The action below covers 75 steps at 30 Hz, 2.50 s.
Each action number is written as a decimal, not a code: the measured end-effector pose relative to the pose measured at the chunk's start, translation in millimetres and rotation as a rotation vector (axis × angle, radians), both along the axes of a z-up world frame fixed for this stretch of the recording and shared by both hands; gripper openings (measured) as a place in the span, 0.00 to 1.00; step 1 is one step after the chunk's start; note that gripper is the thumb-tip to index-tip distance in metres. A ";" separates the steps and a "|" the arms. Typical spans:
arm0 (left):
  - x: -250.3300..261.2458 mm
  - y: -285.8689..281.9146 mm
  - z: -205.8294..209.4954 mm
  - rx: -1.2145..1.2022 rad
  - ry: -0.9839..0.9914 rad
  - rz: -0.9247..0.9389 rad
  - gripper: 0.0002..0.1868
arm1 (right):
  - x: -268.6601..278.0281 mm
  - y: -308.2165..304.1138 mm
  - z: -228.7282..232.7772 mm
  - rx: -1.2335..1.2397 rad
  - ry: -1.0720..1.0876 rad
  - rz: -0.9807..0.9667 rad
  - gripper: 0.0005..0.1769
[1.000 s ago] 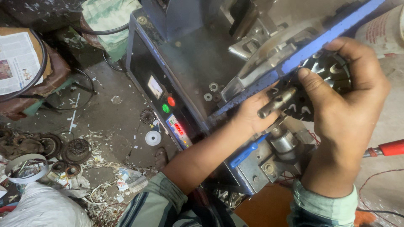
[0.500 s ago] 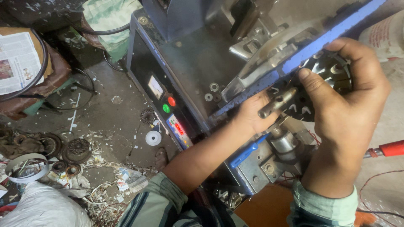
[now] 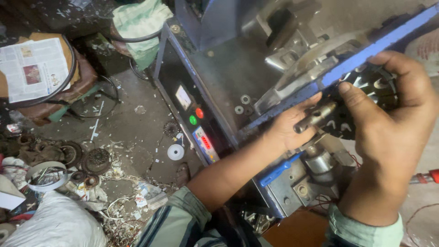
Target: The person winds copper wire onto a motor stator using a winding machine. They insert the stator into the machine, thread the wire, and operate the machine to wind the wire into the slots. The person repeatedly adjusts the stator and wire, and presses buttons on the machine's control panel.
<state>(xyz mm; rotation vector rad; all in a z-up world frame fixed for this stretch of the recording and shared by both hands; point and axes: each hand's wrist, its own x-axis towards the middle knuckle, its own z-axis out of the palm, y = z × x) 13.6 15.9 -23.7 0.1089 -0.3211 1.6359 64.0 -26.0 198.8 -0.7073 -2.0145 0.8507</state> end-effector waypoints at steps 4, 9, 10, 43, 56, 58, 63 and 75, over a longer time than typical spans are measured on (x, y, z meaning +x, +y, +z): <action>-7.5 -6.6 12.8 -0.074 0.040 0.034 0.17 | 1.7 0.0 1.0 0.019 -0.029 -0.029 0.19; -9.5 -11.4 19.4 -0.006 0.033 0.005 0.20 | 1.1 -1.7 1.8 0.025 -0.032 -0.038 0.21; -9.7 -12.1 19.2 -0.005 0.023 -0.008 0.20 | 0.7 -1.8 1.7 0.026 -0.032 -0.043 0.21; -291.7 -235.5 -10.2 -0.631 2.277 0.036 0.23 | 8.1 8.7 -6.5 0.012 -0.008 0.015 0.21; -320.4 -79.4 199.5 0.407 2.746 1.641 0.32 | 2.8 6.5 2.6 -0.011 -0.066 -0.086 0.21; -315.1 -62.3 198.7 0.396 2.704 1.694 0.29 | 2.5 8.4 2.8 -0.012 -0.072 -0.091 0.22; -313.1 -40.7 180.0 0.312 2.657 1.851 0.21 | 4.4 6.3 5.5 0.015 -0.111 -0.111 0.22; -280.1 -45.7 185.1 0.122 1.796 1.087 0.20 | 7.4 6.7 7.1 0.063 -0.108 -0.079 0.22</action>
